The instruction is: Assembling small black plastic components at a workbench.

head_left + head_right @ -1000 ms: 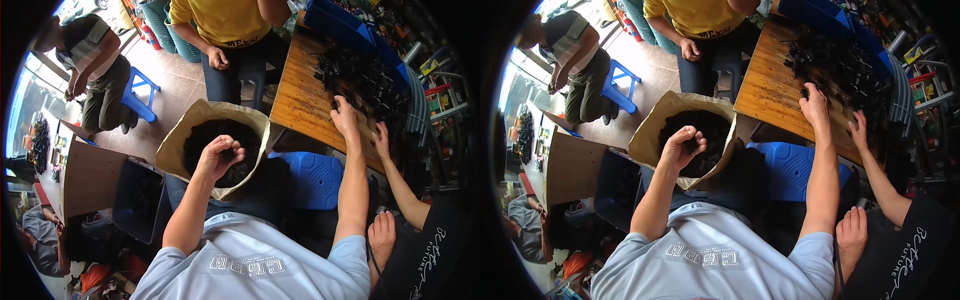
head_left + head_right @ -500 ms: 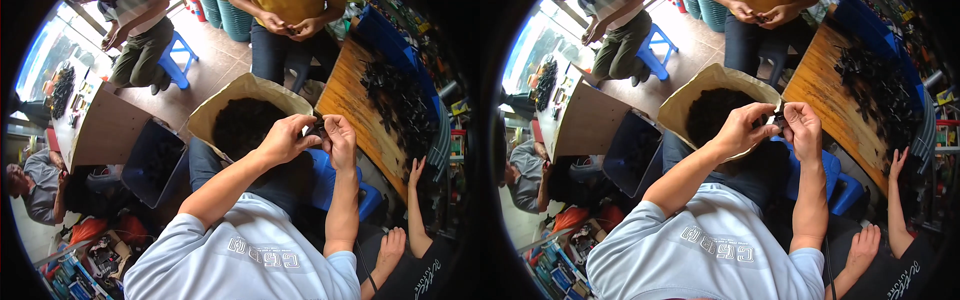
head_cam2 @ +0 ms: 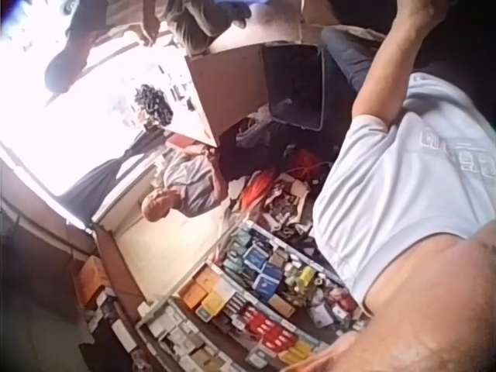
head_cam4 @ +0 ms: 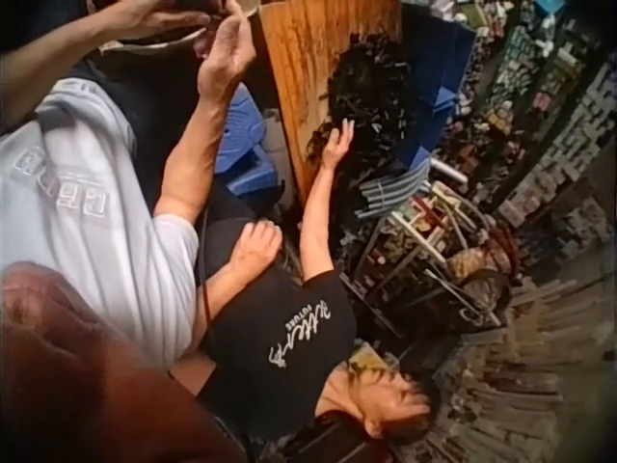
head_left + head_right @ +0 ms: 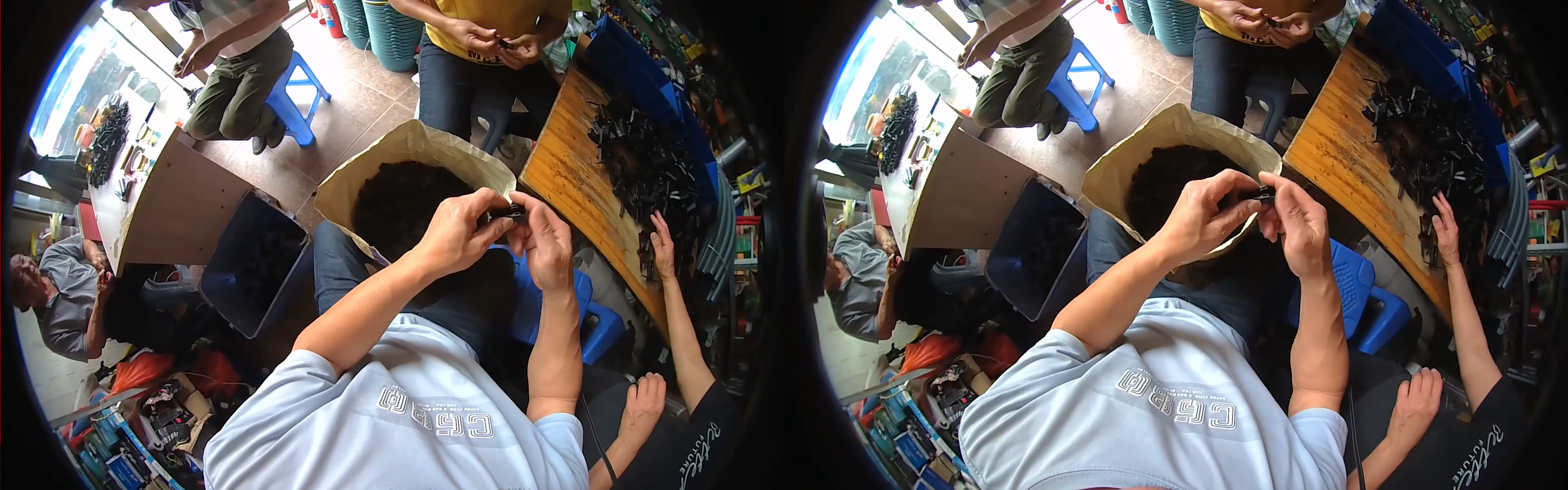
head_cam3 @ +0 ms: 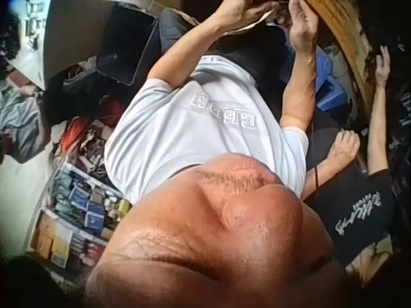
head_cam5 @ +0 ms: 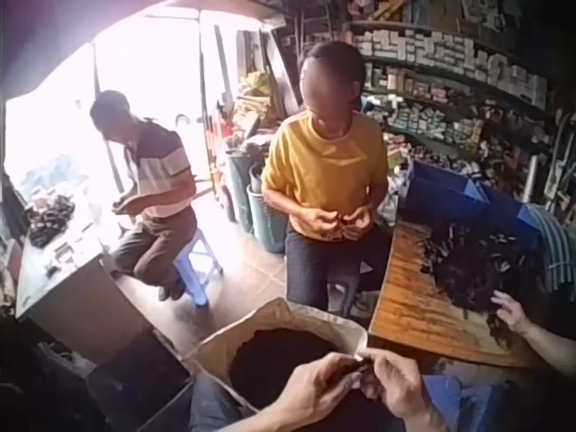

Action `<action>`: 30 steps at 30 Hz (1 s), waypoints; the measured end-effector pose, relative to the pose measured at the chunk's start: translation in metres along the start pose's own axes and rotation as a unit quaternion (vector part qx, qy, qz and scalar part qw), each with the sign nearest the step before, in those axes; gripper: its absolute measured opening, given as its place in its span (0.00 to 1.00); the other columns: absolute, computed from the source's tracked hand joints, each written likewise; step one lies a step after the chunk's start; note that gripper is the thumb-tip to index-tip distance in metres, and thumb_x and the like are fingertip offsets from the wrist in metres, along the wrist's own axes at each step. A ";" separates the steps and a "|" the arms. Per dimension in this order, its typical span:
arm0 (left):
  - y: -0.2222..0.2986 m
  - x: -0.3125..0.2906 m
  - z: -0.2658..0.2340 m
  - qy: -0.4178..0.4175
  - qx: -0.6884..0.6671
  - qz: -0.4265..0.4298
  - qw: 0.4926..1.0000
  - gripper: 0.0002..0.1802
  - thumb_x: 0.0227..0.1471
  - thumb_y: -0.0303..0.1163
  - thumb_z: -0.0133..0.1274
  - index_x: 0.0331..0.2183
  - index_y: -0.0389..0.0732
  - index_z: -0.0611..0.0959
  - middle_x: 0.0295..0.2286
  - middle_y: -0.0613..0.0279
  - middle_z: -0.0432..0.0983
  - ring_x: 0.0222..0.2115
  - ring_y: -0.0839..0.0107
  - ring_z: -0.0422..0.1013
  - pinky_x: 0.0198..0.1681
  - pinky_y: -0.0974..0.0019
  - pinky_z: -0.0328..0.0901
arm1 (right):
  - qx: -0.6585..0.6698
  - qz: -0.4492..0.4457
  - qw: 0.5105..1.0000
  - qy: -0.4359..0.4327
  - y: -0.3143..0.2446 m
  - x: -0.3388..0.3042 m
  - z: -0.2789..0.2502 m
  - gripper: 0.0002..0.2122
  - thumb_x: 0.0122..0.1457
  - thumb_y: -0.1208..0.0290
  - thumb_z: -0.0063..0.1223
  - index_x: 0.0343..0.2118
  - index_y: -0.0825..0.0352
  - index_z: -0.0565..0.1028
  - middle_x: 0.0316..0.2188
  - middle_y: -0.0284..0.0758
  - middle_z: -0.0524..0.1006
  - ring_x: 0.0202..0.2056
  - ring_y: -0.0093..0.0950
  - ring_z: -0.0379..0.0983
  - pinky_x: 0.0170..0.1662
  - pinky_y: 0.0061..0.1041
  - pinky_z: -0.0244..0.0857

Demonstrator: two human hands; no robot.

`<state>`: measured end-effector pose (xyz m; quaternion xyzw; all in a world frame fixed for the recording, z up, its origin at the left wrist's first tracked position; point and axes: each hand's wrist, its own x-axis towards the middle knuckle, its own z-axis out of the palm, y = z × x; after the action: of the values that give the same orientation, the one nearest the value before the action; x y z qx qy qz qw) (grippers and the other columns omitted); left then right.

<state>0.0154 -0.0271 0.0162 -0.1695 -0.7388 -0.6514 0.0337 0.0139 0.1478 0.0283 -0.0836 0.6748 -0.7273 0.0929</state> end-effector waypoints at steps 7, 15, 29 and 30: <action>-0.007 -0.001 0.010 0.024 -0.002 0.066 0.998 0.09 0.50 0.26 0.57 0.35 0.34 0.79 0.26 0.52 0.77 0.25 0.64 0.75 0.28 0.67 0.67 | -0.027 -0.057 0.998 0.021 0.011 -0.004 0.002 0.10 0.60 0.77 0.49 0.43 0.72 0.73 0.30 0.32 0.75 0.29 0.17 0.72 0.34 0.17 0.68; -0.005 -0.009 0.026 0.106 0.062 0.053 0.991 0.03 0.47 0.21 0.55 0.28 0.33 0.79 0.23 0.54 0.75 0.24 0.64 0.75 0.27 0.67 0.67 | 0.044 -0.087 0.995 0.018 0.031 -0.004 0.001 0.07 0.59 0.80 0.46 0.38 0.71 0.74 0.31 0.31 0.74 0.26 0.16 0.68 0.30 0.17 0.64; -0.020 -0.002 -0.004 -0.099 -0.124 -0.158 0.975 0.17 0.55 0.31 0.56 0.44 0.31 0.79 0.32 0.66 0.77 0.32 0.82 0.68 0.37 0.76 0.65 | -0.054 0.064 0.995 -0.049 0.020 -0.003 -0.018 0.06 0.60 0.73 0.53 0.33 0.70 0.73 0.22 0.31 0.74 0.20 0.16 0.69 0.24 0.15 0.64; -0.020 -0.002 -0.005 -0.104 -0.100 -0.145 0.979 0.16 0.55 0.30 0.55 0.44 0.31 0.78 0.31 0.65 0.77 0.32 0.82 0.68 0.37 0.76 0.65 | -0.049 0.080 0.994 -0.056 0.019 -0.003 -0.017 0.06 0.60 0.74 0.53 0.35 0.71 0.73 0.22 0.32 0.74 0.21 0.18 0.70 0.25 0.17 0.66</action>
<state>0.0102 -0.0346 -0.0021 -0.1297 -0.6858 -0.6990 -0.1557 0.0131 0.1634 0.0084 -0.0743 0.7083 -0.6775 0.1840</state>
